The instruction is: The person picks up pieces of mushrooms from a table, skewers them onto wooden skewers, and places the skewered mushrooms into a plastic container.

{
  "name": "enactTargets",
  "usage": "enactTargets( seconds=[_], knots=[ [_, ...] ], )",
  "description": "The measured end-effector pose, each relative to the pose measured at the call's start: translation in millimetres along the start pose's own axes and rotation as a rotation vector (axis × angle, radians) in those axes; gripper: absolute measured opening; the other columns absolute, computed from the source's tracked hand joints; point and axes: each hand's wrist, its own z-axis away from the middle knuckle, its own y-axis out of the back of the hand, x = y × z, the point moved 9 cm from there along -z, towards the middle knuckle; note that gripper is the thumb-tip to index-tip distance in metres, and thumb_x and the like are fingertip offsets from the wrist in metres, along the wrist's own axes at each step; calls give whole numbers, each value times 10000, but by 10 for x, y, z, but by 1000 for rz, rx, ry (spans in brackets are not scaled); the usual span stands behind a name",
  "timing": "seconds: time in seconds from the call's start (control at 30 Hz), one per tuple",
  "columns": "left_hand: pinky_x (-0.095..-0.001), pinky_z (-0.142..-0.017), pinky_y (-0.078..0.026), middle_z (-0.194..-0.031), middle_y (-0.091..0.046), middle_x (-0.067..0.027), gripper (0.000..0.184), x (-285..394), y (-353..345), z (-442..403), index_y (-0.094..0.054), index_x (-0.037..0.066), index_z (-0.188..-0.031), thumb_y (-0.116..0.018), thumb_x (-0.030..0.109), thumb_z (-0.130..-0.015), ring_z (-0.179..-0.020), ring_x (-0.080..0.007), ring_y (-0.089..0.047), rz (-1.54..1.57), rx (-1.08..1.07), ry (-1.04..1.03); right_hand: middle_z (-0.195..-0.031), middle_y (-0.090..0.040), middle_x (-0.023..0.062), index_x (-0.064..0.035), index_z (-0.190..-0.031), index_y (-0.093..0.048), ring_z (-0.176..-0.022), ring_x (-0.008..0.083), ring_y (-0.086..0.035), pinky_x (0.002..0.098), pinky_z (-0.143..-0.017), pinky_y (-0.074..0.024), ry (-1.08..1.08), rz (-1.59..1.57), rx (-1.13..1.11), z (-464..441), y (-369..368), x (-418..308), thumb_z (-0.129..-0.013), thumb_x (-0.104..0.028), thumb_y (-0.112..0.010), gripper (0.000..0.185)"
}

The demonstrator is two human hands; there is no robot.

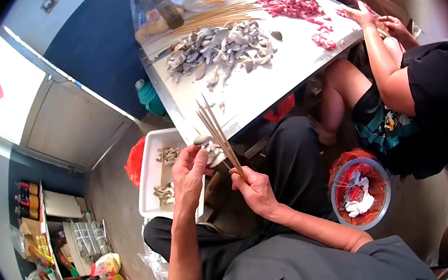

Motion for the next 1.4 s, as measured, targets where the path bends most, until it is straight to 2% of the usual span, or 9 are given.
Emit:
enactTargets(
  seconds=[0.1, 0.2, 0.4, 0.8, 0.93, 0.97, 1.2, 1.27, 1.4],
  knots=[
    [-276, -744, -560, -1011, -637, -76, 302, -175, 35, 76, -553, -9, -1119, -644, 175, -898, -832, -133, -637, 457, -15, 113, -666, -587, 14, 12, -1050, -604, -608, 50, -510, 216, -572, -423, 8, 32, -50, 50, -165, 2, -953, -212, -550, 250],
    [-283, -742, -561, -1023, -632, -74, 290, -378, 138, 170, -552, -6, -1119, -643, 154, -895, -849, -142, -636, 640, -15, 217, -658, -580, -4, -2, -1050, -608, -565, 29, -469, 204, -520, -385, -85, -29, -118, 109, -326, 100, -958, -215, -542, 242],
    [-299, -724, -565, -1046, -634, -81, 312, -537, 262, 311, -554, -3, -1147, -655, 89, -867, -872, -157, -650, 678, 17, 104, -638, -553, -33, -27, -1022, -619, -525, 9, -409, 196, -472, -330, -209, -110, -207, 255, -557, 327, -960, -228, -543, 224],
    [-353, -680, -587, -1001, -655, -76, 252, -927, 1301, 457, -580, 39, -1105, -635, 36, -859, -845, -195, -667, 740, 391, 13, -672, -565, -25, -13, -1014, -628, -512, 10, -402, 178, -468, -329, -417, 2, -365, 771, -380, 845, -969, -295, -508, 309],
    [-361, -677, -594, -987, -645, -68, 230, -1325, 1370, 529, -580, 42, -1077, -645, 41, -856, -840, -196, -666, 765, 468, 71, -682, -567, -25, -8, -1032, -623, -520, 9, -398, 171, -472, -321, -468, -61, -394, 839, -408, 929, -963, -246, -527, 266],
    [-367, -659, -586, -990, -657, -88, 239, -1411, 1373, 543, -567, 38, -1113, -597, 25, -876, -848, -222, -671, 749, 489, 71, -682, -567, -25, -8, -1032, -623, -520, 9, -398, 171, -472, -321, -474, -53, -395, 860, -416, 934, -963, -246, -527, 266],
    [-354, -647, -594, -976, -642, -78, 239, -1451, 1534, 637, -561, 33, -1086, -627, 13, -857, -811, -197, -665, 808, 564, 65, -693, -579, -5, -13, -1058, -600, -495, 7, -376, 163, -451, -295, -432, -56, -351, 815, -432, 921, -942, -144, -545, 184],
    [-336, -637, -599, -1036, -642, -92, 292, -1484, 1623, 673, -553, 41, -1150, -589, -6, -864, -859, -221, -671, 757, 607, 58, -694, -584, 13, -15, -1080, -583, -474, 11, -369, 162, -435, -281, -425, -63, -333, 809, -411, 927, -940, -117, -543, 179],
    [-334, -631, -600, -1025, -646, -98, 306, -1501, 1630, 681, -551, 38, -1155, -586, -18, -856, -856, -232, -677, 725, 609, 56, -718, -591, 30, -31, -1032, -523, -473, 17, -376, 164, -431, -282, -432, -51, -347, 849, -438, 925, -926, -97, -547, 127]
  ],
)
